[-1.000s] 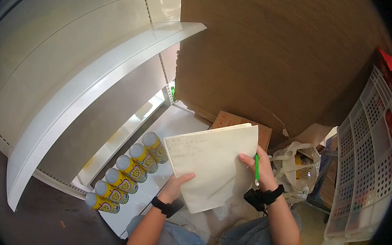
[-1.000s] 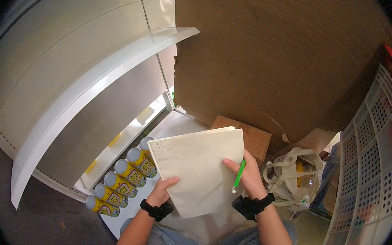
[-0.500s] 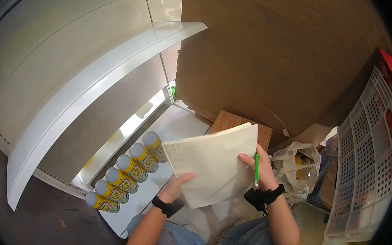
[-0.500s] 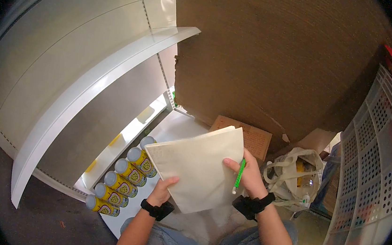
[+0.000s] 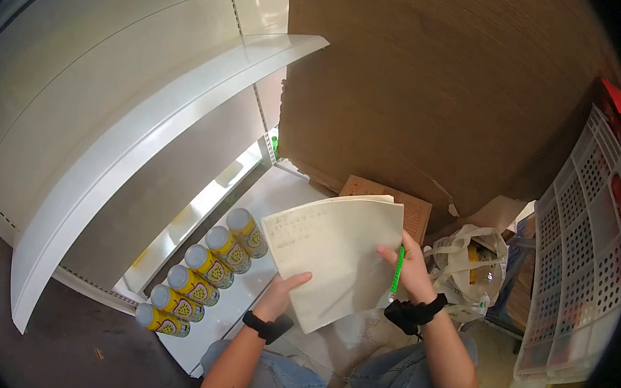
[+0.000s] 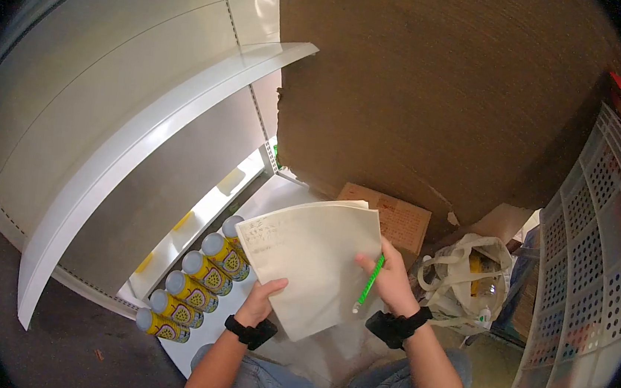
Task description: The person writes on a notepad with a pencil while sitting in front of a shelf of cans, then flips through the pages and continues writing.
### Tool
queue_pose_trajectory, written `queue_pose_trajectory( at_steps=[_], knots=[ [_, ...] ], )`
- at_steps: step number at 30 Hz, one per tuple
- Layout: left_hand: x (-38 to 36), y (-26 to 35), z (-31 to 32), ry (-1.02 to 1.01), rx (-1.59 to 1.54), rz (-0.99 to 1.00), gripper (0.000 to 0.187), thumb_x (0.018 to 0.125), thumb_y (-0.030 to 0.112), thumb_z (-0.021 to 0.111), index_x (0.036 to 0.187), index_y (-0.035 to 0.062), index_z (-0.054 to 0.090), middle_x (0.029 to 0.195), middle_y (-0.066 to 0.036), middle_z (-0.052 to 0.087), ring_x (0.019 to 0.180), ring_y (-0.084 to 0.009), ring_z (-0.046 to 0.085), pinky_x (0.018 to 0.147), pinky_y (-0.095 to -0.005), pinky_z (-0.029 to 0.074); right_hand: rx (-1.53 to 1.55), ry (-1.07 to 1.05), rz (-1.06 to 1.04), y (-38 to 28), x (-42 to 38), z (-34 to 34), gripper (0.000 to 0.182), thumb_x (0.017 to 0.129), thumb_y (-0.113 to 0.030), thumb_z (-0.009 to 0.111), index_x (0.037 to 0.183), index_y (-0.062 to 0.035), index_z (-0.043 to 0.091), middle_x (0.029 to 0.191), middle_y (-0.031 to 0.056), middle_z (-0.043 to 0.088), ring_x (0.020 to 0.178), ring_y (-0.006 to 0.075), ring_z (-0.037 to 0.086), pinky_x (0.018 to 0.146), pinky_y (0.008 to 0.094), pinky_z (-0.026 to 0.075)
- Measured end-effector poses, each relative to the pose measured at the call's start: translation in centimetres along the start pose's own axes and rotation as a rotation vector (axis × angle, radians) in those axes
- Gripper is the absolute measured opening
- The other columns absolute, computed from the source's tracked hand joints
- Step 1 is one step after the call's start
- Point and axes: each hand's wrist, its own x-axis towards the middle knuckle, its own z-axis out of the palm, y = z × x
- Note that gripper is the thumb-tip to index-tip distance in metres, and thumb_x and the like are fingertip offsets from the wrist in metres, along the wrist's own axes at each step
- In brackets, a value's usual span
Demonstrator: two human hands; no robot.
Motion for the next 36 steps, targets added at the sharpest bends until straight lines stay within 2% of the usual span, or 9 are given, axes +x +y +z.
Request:
queue_pose_trajectory(
  at_steps=[8, 10, 13, 19, 26, 29, 32, 34, 36],
  knots=[
    [0.0, 0.0, -0.4, -0.035, -0.019, 0.002, 0.051, 0.077, 0.011, 0.059, 0.123, -0.001, 0.041, 0.116, -0.014, 0.052, 0.105, -0.0247, 0.053, 0.088, -0.0353, 0.045, 0.081, 0.012, 0.09, -1.5, -0.1, -0.1, 0.037, 0.08, -0.014, 0.064, 0.111, 0.0004, 0.052, 0.099, 0.0054, 0.059, 0.089, 0.013, 0.054, 0.079, 0.0267, 0.042],
    [-0.1, 0.1, -0.2, -0.041, -0.042, -0.006, 0.049, 0.077, 0.014, 0.062, 0.12, -0.0023, 0.045, 0.114, -0.011, 0.054, 0.103, -0.0202, 0.053, 0.088, -0.0302, 0.043, 0.066, 0.013, 0.091, -1.6, -0.1, -0.1, 0.04, 0.079, -0.018, 0.065, 0.111, 0.0009, 0.052, 0.098, 0.006, 0.059, 0.089, 0.0137, 0.055, 0.08, 0.0271, 0.043],
    [0.0, 0.1, -0.5, -0.062, -0.037, -0.007, 0.05, 0.077, 0.012, 0.059, 0.123, -0.0011, 0.042, 0.115, -0.013, 0.053, 0.104, -0.0246, 0.054, 0.088, -0.035, 0.045, 0.099, -0.027, 0.084, -1.6, -0.2, 0.0, 0.042, 0.079, -0.02, 0.065, 0.112, 0.0012, 0.051, 0.1, 0.0063, 0.059, 0.09, 0.0137, 0.054, 0.081, 0.0274, 0.042],
    [-0.3, 0.3, -0.3, -0.106, -0.039, -0.049, 0.051, 0.076, 0.012, 0.06, 0.122, -0.0006, 0.042, 0.114, -0.012, 0.054, 0.104, -0.0231, 0.054, 0.088, -0.0341, 0.044, 0.122, -0.048, 0.086, -1.4, -0.4, 0.4, 0.045, 0.078, -0.022, 0.065, 0.113, 0.0014, 0.05, 0.101, 0.0065, 0.058, 0.092, 0.0135, 0.052, 0.082, 0.0276, 0.041],
    [0.1, -0.3, -0.7, -0.065, -0.024, 0.019, 0.052, 0.076, 0.012, 0.06, 0.123, -0.0007, 0.041, 0.117, -0.013, 0.052, 0.106, -0.0238, 0.052, 0.09, -0.0343, 0.044, 0.017, 0.0, 0.085, -1.5, -0.1, -0.3, 0.042, 0.079, -0.016, 0.064, 0.116, -0.0002, 0.049, 0.103, 0.0054, 0.058, 0.094, 0.0138, 0.053, 0.085, 0.0281, 0.041],
    [0.0, -0.1, -0.3, -0.061, -0.059, 0.048, 0.047, 0.077, 0.013, 0.062, 0.119, -0.0009, 0.046, 0.115, -0.01, 0.054, 0.103, -0.0194, 0.052, 0.088, -0.0302, 0.042, 0.065, 0.015, 0.081, -1.1, -0.1, -0.2, 0.041, 0.079, -0.013, 0.063, 0.116, -0.0001, 0.049, 0.103, 0.0056, 0.058, 0.095, 0.0142, 0.053, 0.085, 0.0286, 0.041],
    [-0.1, 0.0, -0.3, -0.051, -0.06, 0.018, 0.049, 0.077, 0.013, 0.062, 0.121, -0.0008, 0.045, 0.115, -0.011, 0.053, 0.105, -0.0194, 0.051, 0.089, -0.0303, 0.041, 0.079, 0.037, 0.058, -0.7, 0.0, -0.2, 0.037, 0.078, -0.013, 0.065, 0.111, -0.0004, 0.052, 0.097, 0.0039, 0.058, 0.089, 0.0125, 0.053, 0.079, 0.027, 0.042],
    [0.0, 0.0, -0.2, -0.053, -0.031, 0.019, 0.053, 0.077, 0.012, 0.059, 0.124, -0.0011, 0.04, 0.118, -0.014, 0.051, 0.107, -0.0245, 0.052, 0.09, -0.035, 0.043, 0.052, 0.009, 0.078, -0.4, 0.1, -0.5, 0.04, 0.079, -0.011, 0.063, 0.116, 0.0, 0.05, 0.102, 0.0055, 0.058, 0.093, 0.0137, 0.053, 0.084, 0.0283, 0.041],
    [0.0, 0.0, -0.2, -0.053, -0.034, 0.021, 0.053, 0.077, 0.011, 0.059, 0.124, -0.0013, 0.04, 0.118, -0.014, 0.051, 0.107, -0.0244, 0.052, 0.09, -0.035, 0.043, 0.057, -0.002, 0.06, -0.4, 0.1, -0.4, 0.039, 0.08, -0.011, 0.062, 0.116, 0.0001, 0.05, 0.102, 0.0051, 0.058, 0.093, 0.0134, 0.053, 0.082, 0.0279, 0.042]
  ],
)
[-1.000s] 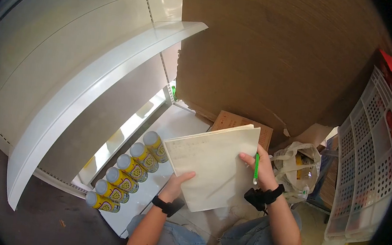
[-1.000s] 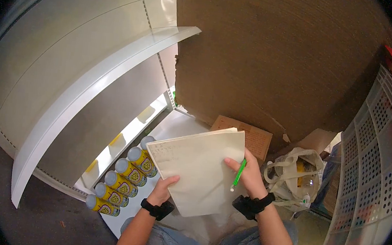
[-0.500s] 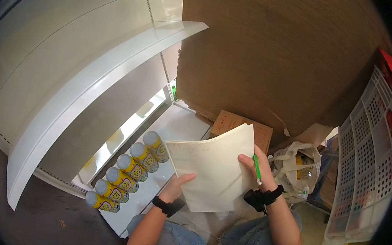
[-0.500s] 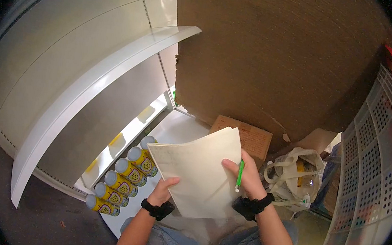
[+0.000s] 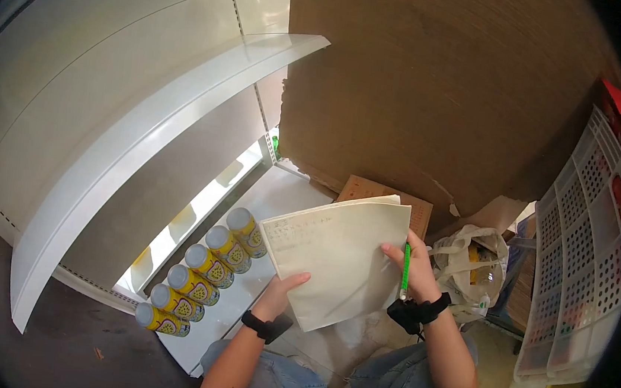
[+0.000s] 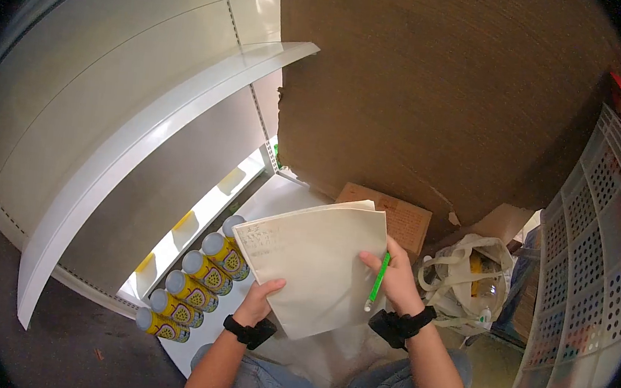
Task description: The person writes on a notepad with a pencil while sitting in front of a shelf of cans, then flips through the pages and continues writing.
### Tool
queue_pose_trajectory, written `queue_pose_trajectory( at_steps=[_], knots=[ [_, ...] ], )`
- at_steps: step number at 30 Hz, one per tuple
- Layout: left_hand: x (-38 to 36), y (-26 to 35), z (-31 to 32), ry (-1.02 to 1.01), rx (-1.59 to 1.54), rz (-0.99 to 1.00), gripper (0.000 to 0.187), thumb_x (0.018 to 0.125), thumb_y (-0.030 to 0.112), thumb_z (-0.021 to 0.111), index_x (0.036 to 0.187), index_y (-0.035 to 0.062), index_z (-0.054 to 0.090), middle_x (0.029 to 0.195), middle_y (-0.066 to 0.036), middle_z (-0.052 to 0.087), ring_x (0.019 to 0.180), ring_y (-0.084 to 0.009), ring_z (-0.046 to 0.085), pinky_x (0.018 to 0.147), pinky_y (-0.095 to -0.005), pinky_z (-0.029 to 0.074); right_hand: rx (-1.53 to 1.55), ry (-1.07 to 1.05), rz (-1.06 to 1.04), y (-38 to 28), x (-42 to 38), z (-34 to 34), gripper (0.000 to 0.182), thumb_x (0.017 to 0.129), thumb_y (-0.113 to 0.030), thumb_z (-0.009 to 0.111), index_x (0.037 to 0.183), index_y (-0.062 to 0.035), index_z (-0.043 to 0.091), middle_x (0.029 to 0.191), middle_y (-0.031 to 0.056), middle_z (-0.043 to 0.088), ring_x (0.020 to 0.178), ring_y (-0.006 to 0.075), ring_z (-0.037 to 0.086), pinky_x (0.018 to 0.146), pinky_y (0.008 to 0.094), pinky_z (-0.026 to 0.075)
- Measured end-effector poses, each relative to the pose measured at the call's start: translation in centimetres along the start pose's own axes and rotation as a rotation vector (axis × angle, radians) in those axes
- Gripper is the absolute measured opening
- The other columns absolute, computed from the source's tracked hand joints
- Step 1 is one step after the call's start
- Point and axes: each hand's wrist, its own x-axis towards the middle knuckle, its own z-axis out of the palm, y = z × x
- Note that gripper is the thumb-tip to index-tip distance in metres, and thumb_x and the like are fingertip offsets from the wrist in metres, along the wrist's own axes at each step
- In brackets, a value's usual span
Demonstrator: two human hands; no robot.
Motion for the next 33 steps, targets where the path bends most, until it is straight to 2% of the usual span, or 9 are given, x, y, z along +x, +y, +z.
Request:
queue_pose_trajectory(
  at_steps=[2, 4, 17, 22, 26, 28, 32, 33],
  knots=[
    [0.0, 0.0, 0.0, 0.0, -0.004, 0.001, 0.052, 0.077, 0.011, 0.059, 0.124, -0.0014, 0.04, 0.118, -0.014, 0.051, 0.107, -0.0244, 0.052, 0.09, -0.0349, 0.043, 0.004, -0.01, -0.016, 0.0, 0.0, 0.0, 0.039, 0.08, -0.01, 0.062, 0.115, 0.0003, 0.05, 0.101, 0.0048, 0.059, 0.092, 0.013, 0.053, 0.081, 0.0275, 0.042],
    [-0.1, 0.1, 0.1, 0.002, -0.033, -0.013, 0.051, 0.077, 0.013, 0.062, 0.122, -0.0015, 0.043, 0.117, -0.011, 0.052, 0.106, -0.0199, 0.051, 0.09, -0.0303, 0.04, 0.002, -0.021, -0.043, 0.0, -0.1, 0.1, 0.037, 0.08, -0.009, 0.062, 0.114, 0.0004, 0.051, 0.1, 0.0043, 0.059, 0.091, 0.0124, 0.054, 0.08, 0.0269, 0.043],
    [0.0, -0.1, -0.1, -0.011, -0.039, 0.02, 0.048, 0.077, 0.012, 0.061, 0.12, -0.0012, 0.045, 0.114, -0.011, 0.054, 0.102, -0.0204, 0.053, 0.087, -0.0309, 0.043, 0.009, -0.01, 0.015, -1.3, -0.3, 0.3, 0.039, 0.079, -0.018, 0.065, 0.111, 0.001, 0.052, 0.1, 0.0062, 0.059, 0.092, 0.0137, 0.054, 0.082, 0.0277, 0.042],
    [0.0, -0.2, -0.6, -0.046, -0.021, 0.005, 0.044, 0.077, 0.013, 0.062, 0.117, -0.0009, 0.049, 0.11, -0.011, 0.056, 0.099, -0.0199, 0.055, 0.086, -0.0302, 0.044, 0.051, -0.069, 0.019, -1.3, -0.5, 0.6, 0.045, 0.078, -0.022, 0.066, 0.115, 0.0005, 0.049, 0.104, 0.0066, 0.057, 0.094, 0.014, 0.053, 0.083, 0.0281, 0.041],
    [-0.1, -0.1, -0.3, -0.046, -0.04, -0.017, 0.043, 0.077, 0.013, 0.062, 0.115, -0.0012, 0.05, 0.108, -0.01, 0.057, 0.097, -0.0196, 0.056, 0.086, -0.03, 0.044, 0.054, -0.056, 0.027, -1.3, -0.5, 0.7, 0.048, 0.078, -0.021, 0.066, 0.117, 0.0002, 0.048, 0.104, 0.0063, 0.057, 0.094, 0.0141, 0.053, 0.083, 0.0281, 0.041],
    [-0.1, 0.0, -0.3, -0.031, 0.007, -0.027, 0.053, 0.076, 0.013, 0.06, 0.124, -0.0002, 0.04, 0.117, -0.013, 0.052, 0.105, -0.0243, 0.053, 0.09, -0.0346, 0.044, 0.05, -0.011, 0.012, -0.9, -0.4, 0.6, 0.046, 0.078, -0.018, 0.066, 0.117, -0.0003, 0.048, 0.104, 0.0061, 0.057, 0.095, 0.0141, 0.052, 0.084, 0.0283, 0.041],
    [0.0, -0.1, -0.2, -0.002, 0.007, -0.01, 0.053, 0.076, 0.011, 0.06, 0.124, -0.0001, 0.04, 0.118, -0.013, 0.051, 0.106, -0.024, 0.052, 0.09, -0.0345, 0.043, 0.004, 0.011, 0.004, -0.8, -0.2, 0.3, 0.045, 0.079, -0.016, 0.065, 0.118, -0.0006, 0.048, 0.104, 0.006, 0.057, 0.095, 0.0142, 0.052, 0.084, 0.0284, 0.041],
    [0.1, -0.2, -0.1, 0.007, -0.001, 0.025, 0.05, 0.076, 0.012, 0.061, 0.121, -0.0006, 0.044, 0.115, -0.011, 0.053, 0.104, -0.0214, 0.053, 0.089, -0.0318, 0.043, 0.016, 0.017, -0.005, -0.6, -0.2, 0.4, 0.044, 0.079, -0.015, 0.065, 0.118, -0.0006, 0.048, 0.104, 0.006, 0.057, 0.095, 0.0143, 0.052, 0.084, 0.0286, 0.041]
  ],
)
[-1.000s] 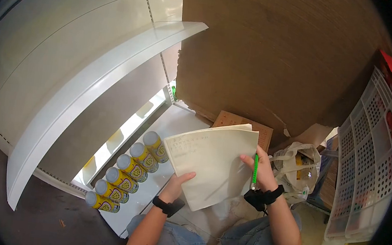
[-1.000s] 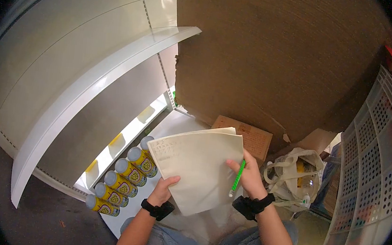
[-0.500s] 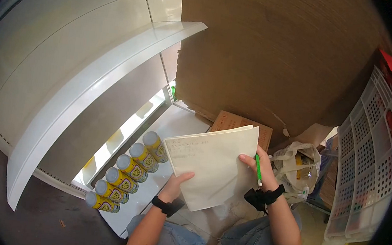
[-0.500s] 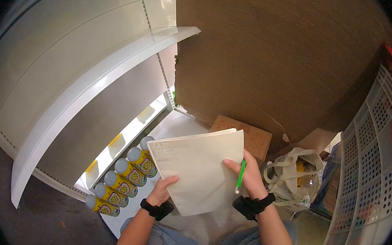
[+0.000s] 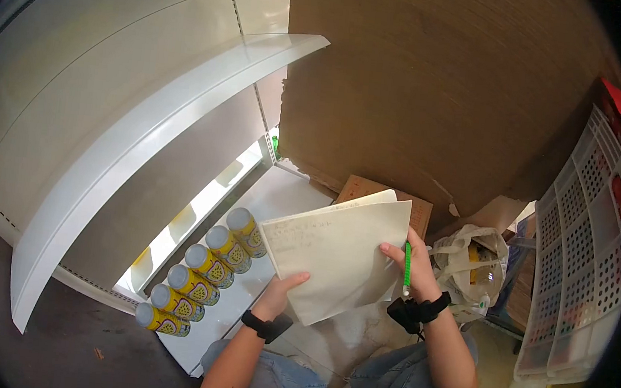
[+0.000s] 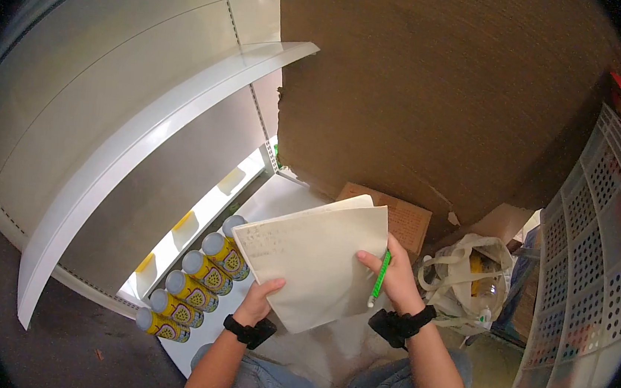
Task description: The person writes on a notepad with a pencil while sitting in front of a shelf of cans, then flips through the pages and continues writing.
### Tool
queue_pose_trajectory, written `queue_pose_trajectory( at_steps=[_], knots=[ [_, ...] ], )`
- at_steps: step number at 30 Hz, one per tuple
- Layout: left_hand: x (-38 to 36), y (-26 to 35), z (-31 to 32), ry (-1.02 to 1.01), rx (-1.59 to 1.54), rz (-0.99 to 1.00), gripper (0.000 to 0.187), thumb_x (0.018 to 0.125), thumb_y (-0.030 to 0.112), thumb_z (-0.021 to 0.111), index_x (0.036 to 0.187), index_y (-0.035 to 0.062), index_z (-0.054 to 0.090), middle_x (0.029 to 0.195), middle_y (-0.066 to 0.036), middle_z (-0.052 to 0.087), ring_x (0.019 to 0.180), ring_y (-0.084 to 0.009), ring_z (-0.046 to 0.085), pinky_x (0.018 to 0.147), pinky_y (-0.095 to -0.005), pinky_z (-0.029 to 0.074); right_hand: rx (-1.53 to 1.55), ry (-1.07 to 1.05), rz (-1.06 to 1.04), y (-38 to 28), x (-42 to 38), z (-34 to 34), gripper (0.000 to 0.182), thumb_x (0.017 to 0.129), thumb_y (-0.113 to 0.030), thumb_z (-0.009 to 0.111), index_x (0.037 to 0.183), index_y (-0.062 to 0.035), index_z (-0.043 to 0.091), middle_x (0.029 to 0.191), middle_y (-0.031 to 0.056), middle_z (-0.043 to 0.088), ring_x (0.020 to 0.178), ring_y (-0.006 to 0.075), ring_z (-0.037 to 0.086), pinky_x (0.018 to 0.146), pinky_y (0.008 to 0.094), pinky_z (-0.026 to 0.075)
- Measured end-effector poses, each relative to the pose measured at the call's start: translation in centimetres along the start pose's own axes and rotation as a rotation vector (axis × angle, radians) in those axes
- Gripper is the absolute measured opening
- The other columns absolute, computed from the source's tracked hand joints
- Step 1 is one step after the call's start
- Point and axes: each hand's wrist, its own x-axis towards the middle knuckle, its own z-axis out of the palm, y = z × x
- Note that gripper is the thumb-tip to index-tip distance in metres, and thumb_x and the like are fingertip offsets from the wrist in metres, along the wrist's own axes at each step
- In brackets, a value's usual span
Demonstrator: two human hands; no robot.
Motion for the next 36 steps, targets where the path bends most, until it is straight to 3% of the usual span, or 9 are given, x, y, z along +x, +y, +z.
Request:
queue_pose_trajectory(
  at_steps=[13, 23, 27, 29, 30, 31, 33, 34, 36],
  knots=[
    [-0.2, 1.7, 1.1, 0.003, 0.025, 0.005, 0.047, 0.078, 0.017, 0.062, 0.118, -0.0018, 0.047, 0.111, -0.01, 0.055, 0.101, -0.0182, 0.053, 0.087, -0.0289, 0.042, -0.02, 0.05, -0.009, -0.7, 0.2, 0.1, 0.041, 0.078, -0.014, 0.064, 0.114, 0.0003, 0.05, 0.101, 0.0058, 0.059, 0.091, 0.0142, 0.054, 0.082, 0.0281, 0.042],
    [-1.9, 7.0, 5.7, 0.213, 0.031, 0.23, 0.04, 0.086, 0.022, 0.056, 0.114, -0.0065, 0.05, 0.107, -0.01, 0.058, 0.093, -0.0152, 0.056, 0.08, -0.0264, 0.044, -0.036, 0.101, -0.177, -3.3, 1.6, 2.1, 0.036, 0.08, -0.01, 0.061, 0.113, 0.0001, 0.049, 0.099, 0.0081, 0.058, 0.09, 0.0153, 0.054, 0.08, 0.0272, 0.042],
    [-1.5, 7.4, 6.1, 0.314, 0.021, 0.28, 0.039, 0.087, 0.024, 0.056, 0.109, -0.0068, 0.054, 0.102, -0.01, 0.06, 0.09, -0.0141, 0.056, 0.077, -0.026, 0.044, 0.08, 0.369, -0.364, -4.3, 1.8, 4.0, 0.038, 0.086, -0.009, 0.053, 0.121, -0.0011, 0.04, 0.108, 0.0129, 0.056, 0.1, 0.0185, 0.051, 0.089, 0.029, 0.038],
    [-1.2, 7.3, 6.4, 0.316, 0.002, 0.274, 0.038, 0.087, 0.024, 0.055, 0.109, -0.0073, 0.054, 0.101, -0.01, 0.06, 0.088, -0.0141, 0.056, 0.076, -0.0264, 0.044, 0.116, 0.533, -0.541, -7.0, 0.6, 5.3, 0.035, 0.089, -0.011, 0.049, 0.122, -0.0018, 0.04, 0.115, 0.0146, 0.052, 0.104, 0.0199, 0.05, 0.093, 0.0302, 0.036],
    [-1.1, 7.2, 6.6, 0.313, 0.018, 0.319, 0.037, 0.087, 0.024, 0.054, 0.108, -0.0067, 0.055, 0.1, -0.009, 0.06, 0.087, -0.0138, 0.056, 0.075, -0.0264, 0.044, -0.072, 0.555, -0.62, -7.1, 0.7, 4.9, 0.035, 0.094, -0.021, 0.04, 0.123, -0.0024, 0.039, 0.114, 0.0144, 0.052, 0.098, 0.0185, 0.053, 0.084, 0.029, 0.04],
    [-0.9, 6.7, 6.7, 0.308, 0.008, 0.333, 0.037, 0.087, 0.024, 0.054, 0.108, -0.0067, 0.055, 0.1, -0.009, 0.06, 0.087, -0.0138, 0.056, 0.075, -0.0264, 0.044, -0.077, 0.549, -0.637, -7.4, 0.3, 5.1, 0.035, 0.094, -0.021, 0.04, 0.123, -0.0024, 0.039, 0.114, 0.0144, 0.052, 0.098, 0.0185, 0.053, 0.084, 0.029, 0.04],
    [-0.4, 5.5, 6.2, 0.292, 0.039, 0.302, 0.036, 0.088, 0.023, 0.054, 0.108, -0.0064, 0.055, 0.099, -0.008, 0.06, 0.087, -0.0132, 0.056, 0.075, -0.0263, 0.044, 0.159, 0.306, -0.674, -7.5, -0.5, 6.2, 0.039, 0.095, -0.029, 0.031, 0.118, -0.0011, 0.046, 0.101, 0.0124, 0.057, 0.086, 0.0157, 0.055, 0.072, 0.0274, 0.041],
    [-0.4, 5.2, 6.0, 0.254, 0.073, 0.271, 0.037, 0.089, 0.019, 0.053, 0.117, -0.0035, 0.05, 0.112, -0.009, 0.056, 0.1, -0.0155, 0.053, 0.085, -0.0279, 0.041, -0.016, 0.24, -0.654, -6.3, -0.3, 5.8, 0.05, 0.095, -0.04, 0.025, 0.111, -0.0014, 0.053, 0.084, 0.0106, 0.06, 0.068, 0.0145, 0.055, 0.062, 0.0258, 0.041],
    [-0.1, 4.5, 6.0, 0.237, 0.108, 0.347, 0.04, 0.088, 0.02, 0.053, 0.119, -0.004, 0.048, 0.115, -0.01, 0.054, 0.105, -0.0142, 0.049, 0.09, -0.0274, 0.037, -0.162, 0.143, -0.593, -5.5, -0.2, 6.2, 0.054, 0.091, -0.047, 0.035, 0.112, -0.0002, 0.054, 0.079, 0.0104, 0.06, 0.069, 0.0149, 0.055, 0.064, 0.0256, 0.041]
  ],
)
